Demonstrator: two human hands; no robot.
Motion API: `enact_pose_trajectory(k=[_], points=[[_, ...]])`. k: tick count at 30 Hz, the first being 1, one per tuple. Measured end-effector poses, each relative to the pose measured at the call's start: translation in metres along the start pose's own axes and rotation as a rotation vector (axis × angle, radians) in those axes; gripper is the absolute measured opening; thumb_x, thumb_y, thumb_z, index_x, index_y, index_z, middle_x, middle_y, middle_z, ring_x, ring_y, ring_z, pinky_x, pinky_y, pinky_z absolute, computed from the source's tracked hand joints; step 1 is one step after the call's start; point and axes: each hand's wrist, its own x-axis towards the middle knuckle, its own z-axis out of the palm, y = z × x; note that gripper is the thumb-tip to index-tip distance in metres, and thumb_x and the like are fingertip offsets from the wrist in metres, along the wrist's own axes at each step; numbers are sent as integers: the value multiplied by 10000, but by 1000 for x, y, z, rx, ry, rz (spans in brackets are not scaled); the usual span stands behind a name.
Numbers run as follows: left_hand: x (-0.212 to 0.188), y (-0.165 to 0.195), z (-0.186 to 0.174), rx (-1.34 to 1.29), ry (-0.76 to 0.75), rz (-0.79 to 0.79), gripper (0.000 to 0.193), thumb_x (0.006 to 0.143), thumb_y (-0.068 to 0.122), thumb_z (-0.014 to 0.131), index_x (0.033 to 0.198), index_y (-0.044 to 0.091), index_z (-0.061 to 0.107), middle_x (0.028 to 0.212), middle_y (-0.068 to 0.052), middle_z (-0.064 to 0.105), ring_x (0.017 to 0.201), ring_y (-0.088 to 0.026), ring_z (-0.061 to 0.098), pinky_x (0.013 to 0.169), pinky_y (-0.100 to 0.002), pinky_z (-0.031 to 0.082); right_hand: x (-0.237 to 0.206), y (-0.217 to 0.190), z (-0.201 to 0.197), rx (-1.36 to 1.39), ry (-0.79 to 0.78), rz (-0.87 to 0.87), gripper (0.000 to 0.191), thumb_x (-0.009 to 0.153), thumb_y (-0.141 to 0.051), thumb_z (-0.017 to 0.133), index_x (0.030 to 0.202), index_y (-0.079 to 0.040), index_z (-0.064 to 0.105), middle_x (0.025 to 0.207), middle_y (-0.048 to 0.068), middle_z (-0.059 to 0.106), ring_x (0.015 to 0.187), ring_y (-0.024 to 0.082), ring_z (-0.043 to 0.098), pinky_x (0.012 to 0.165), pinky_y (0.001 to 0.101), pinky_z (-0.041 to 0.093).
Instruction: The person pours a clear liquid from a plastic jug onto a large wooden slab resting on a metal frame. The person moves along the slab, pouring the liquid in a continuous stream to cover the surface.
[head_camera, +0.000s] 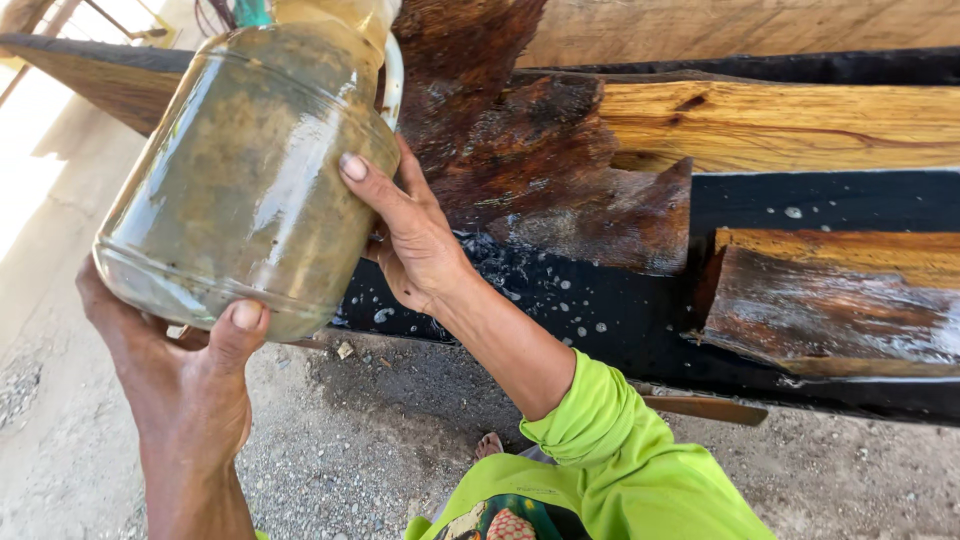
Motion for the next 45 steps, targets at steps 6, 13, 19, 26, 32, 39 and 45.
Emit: enact_pose_trajectory(k=[6,13,19,26,32,39,45], points=[[6,12,0,60,-6,-8,1204,811,579,912,1575,-28,207,1506,-242,462,1482,-414,521,1168,-515,533,4,1,-1,-14,-15,-1,1078,782,-534,846,1608,-233,222,1485,169,444,1371,363,453,1002,685,487],[14,20,-1,286,-26,6,1203,836,633,827,1577,-33,152,1407,-298,461,1373,-485,565,1022,-571,554,2,-5,0,5,-34,-39,1097,783,-558,833,1613,-194,214,1478,197,440,1378,376,466,1022,685,484],[16,24,-8,324,-86,49,1211,899,655,787,1609,-43,98,1455,-323,474,1336,-489,617,1049,-556,540,-1,-15,8,-1,-29,-23,1131,767,-603,834,1609,-172,215,1460,200,436,1320,392,494,978,656,516],[21,34,-12,430,-123,31,1276,851,723,714,1618,-17,14,1464,-320,471,1216,-479,686,946,-535,592,4,-30,11,1,-26,8,1059,744,-643,818,1528,-135,318,1422,194,456,1261,395,554,908,606,598],[14,22,-22,499,-172,139,1229,1018,601,758,1649,-24,-91,1553,-309,427,1342,-385,574,1059,-452,581,4,-31,7,33,-43,3,917,822,-647,778,1456,-91,419,1354,187,540,1236,341,586,950,598,578],[9,23,-31,599,-227,251,1077,1023,480,699,1669,40,-44,1566,-285,403,1359,-340,535,1140,-435,533,3,-31,9,50,-38,19,979,792,-651,781,1495,-89,397,1355,225,529,1251,371,583,948,641,585],[17,42,-28,705,-242,230,1084,1060,510,747,1645,-12,-3,1484,-372,444,1265,-435,667,1059,-504,565,2,-31,13,63,-36,9,1023,799,-649,783,1531,-64,374,1371,242,523,1269,371,571,962,640,578]])
